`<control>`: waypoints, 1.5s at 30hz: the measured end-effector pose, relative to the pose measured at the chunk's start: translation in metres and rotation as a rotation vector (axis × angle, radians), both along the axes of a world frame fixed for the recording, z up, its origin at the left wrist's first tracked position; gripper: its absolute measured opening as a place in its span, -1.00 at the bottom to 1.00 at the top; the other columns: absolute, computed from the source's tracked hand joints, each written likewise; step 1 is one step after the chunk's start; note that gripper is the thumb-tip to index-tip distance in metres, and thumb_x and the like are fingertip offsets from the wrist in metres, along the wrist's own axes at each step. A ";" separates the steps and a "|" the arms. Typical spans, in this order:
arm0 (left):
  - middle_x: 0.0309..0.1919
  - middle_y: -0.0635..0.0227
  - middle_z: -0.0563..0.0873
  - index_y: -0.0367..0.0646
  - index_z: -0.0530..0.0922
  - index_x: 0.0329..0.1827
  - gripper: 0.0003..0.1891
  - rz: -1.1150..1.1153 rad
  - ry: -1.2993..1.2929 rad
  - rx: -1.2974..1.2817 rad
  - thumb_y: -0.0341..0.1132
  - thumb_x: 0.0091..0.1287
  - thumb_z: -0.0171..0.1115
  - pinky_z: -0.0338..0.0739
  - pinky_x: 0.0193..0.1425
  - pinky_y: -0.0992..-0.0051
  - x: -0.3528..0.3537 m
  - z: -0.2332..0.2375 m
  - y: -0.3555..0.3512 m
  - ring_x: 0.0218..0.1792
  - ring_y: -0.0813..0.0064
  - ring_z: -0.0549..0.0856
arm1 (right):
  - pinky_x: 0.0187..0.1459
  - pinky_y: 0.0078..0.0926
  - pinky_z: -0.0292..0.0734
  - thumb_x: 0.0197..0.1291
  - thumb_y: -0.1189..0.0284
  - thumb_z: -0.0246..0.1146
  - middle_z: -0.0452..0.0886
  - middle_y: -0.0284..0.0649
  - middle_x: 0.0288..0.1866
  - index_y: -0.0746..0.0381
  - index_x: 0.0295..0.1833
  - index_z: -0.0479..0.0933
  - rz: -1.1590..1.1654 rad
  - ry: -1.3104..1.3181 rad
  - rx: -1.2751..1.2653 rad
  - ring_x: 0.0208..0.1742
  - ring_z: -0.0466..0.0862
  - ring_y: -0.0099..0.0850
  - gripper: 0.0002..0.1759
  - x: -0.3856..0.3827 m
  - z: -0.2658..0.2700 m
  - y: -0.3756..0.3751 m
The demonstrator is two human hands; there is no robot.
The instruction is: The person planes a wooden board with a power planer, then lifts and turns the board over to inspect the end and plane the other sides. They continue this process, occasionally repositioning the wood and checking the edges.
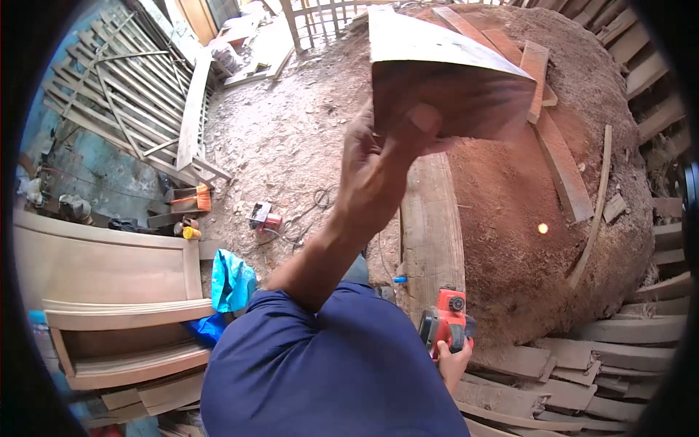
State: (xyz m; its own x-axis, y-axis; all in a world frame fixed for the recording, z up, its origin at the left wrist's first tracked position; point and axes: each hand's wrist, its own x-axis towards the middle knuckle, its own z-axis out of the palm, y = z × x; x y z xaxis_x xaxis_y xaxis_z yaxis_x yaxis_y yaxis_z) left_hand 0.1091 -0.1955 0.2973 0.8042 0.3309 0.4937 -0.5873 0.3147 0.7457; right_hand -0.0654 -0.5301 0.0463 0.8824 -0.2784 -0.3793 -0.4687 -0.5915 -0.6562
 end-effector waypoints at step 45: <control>0.25 0.04 0.59 -0.15 0.29 0.49 -0.28 0.254 0.062 -0.060 0.15 0.46 0.17 0.78 -0.01 0.16 -0.014 -0.008 0.023 0.15 0.14 0.69 | -0.15 -0.05 0.53 -0.12 0.46 0.35 0.58 0.08 -0.39 0.36 -0.16 0.56 0.054 -0.149 0.055 -0.28 0.63 0.08 -0.66 -0.006 -0.022 -0.003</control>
State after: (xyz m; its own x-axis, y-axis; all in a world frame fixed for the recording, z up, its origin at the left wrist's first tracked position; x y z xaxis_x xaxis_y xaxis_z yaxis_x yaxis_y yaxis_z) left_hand 0.0955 -0.1726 0.2897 0.7199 0.5532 0.4192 -0.6067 0.2082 0.7672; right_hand -0.0713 -0.5332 0.0246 0.9432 -0.2113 -0.2562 -0.3319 -0.5748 -0.7480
